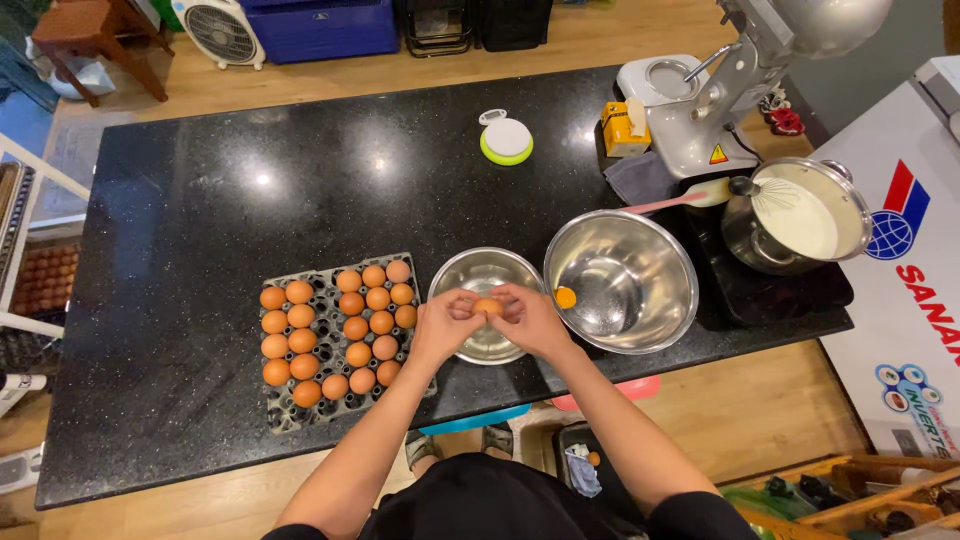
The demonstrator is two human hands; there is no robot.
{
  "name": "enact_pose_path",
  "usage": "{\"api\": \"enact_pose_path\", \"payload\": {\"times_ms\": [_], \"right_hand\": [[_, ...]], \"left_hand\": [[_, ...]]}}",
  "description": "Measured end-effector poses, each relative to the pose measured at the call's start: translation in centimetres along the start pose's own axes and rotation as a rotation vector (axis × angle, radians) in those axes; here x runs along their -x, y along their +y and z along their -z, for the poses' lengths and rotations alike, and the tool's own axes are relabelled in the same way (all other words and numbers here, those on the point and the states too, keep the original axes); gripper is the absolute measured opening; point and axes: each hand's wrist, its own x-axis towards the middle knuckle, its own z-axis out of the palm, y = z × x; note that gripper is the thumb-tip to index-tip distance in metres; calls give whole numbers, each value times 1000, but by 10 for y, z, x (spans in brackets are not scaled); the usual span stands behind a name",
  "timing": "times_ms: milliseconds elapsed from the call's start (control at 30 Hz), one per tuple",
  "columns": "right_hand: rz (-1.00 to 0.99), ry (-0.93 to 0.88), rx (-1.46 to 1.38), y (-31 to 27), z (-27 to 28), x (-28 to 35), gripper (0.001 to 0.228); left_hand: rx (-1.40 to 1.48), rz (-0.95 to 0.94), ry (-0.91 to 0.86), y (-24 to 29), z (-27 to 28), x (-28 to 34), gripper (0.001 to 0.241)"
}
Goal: Cracking eggs and separating the yolks from the whites into separate bowls
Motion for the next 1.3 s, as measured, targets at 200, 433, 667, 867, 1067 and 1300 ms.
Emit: {"api": "enact_pose_path", "payload": {"times_ms": [200,433,667,867,1067,1300], "right_hand": [[-12,59,-118,29,-11,-7,44],[-74,70,-33,32,-13,-10,44],[-164,32,-27,43,-4,-17,44],[-159,6,-245,31,4,-15,42],[-150,-35,-307,43,6,-24,39],[-127,-18,-266,44,18,-30,38]], "left_hand": [[-11,68,-3,11,-2,0,34],[-4,106,12,21,3,3,29],[54,148,-14,-3,0,-9,29],[194,137,-66,19,10,2,32],[155,80,-137,14,11,-2,31],[394,167,-120,15,7,-1,33]]}}
